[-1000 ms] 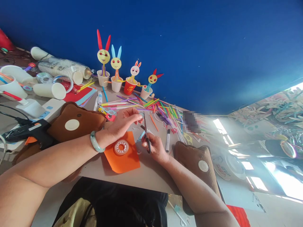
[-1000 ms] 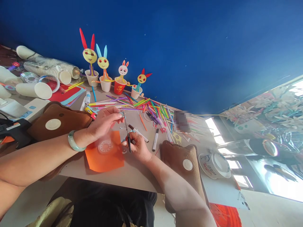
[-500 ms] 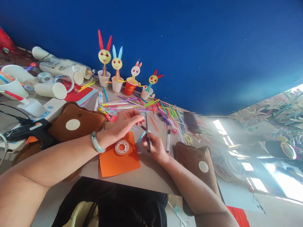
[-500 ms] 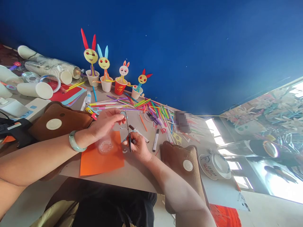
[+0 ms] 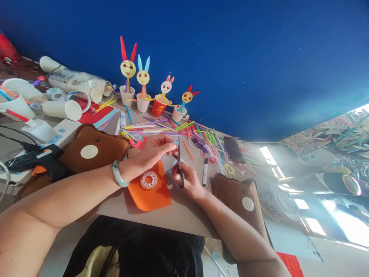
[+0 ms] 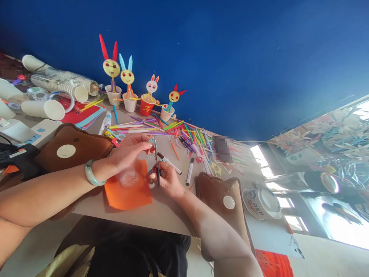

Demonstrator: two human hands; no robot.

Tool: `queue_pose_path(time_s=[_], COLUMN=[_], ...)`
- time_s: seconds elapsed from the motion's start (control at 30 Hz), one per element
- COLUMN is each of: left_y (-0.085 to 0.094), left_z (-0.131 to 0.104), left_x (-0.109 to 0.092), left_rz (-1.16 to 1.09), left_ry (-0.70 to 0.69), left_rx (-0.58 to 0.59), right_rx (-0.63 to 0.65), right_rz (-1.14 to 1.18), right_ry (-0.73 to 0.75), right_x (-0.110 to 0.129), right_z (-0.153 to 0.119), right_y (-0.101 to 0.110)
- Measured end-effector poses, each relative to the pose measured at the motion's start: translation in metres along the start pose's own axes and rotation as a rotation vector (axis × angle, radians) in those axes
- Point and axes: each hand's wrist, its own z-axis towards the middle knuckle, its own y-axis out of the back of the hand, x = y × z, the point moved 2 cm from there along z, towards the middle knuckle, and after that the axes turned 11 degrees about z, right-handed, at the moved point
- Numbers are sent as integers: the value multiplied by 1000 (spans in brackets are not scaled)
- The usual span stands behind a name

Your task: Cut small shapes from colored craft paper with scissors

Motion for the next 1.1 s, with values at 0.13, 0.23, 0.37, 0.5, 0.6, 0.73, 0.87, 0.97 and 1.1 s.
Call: queue_pose_path(time_s=[0.13,0.23,0.37,0.5,0.6,0.73,0.87,0.97,1.1], left_y=[-1,-2,-3,-4,-4,-3,-2,-3,-4], left_z=[-1,-2,-2,-1,-1,-1,-2,-2,-2], left_x=[-2,-3,-2,-1,-1,-1,-1,-1,-3], left_rz=[-1,1,-9,-5,1,16,20,12,-4], left_ry=[-26,-17,-18,-10,5,12,9,22,24], left_rx=[33,37,27,27,34,28,36,49,47], right_rx=[-5,-7,-20,-22,-24,-27,-29,-27,-18], right_rz=[9,4,-1,9,11,11,9,7,12], right_ry=[-5,-9,-13,-13,-10,-12,-10,-18,-23], right_x=[0,0,1,0,0,-1,0,0,0], right_z=[0,0,0,0,0,0,-1,-1,-1], right_y=[0,1,1,1,1,2,1,2,2])
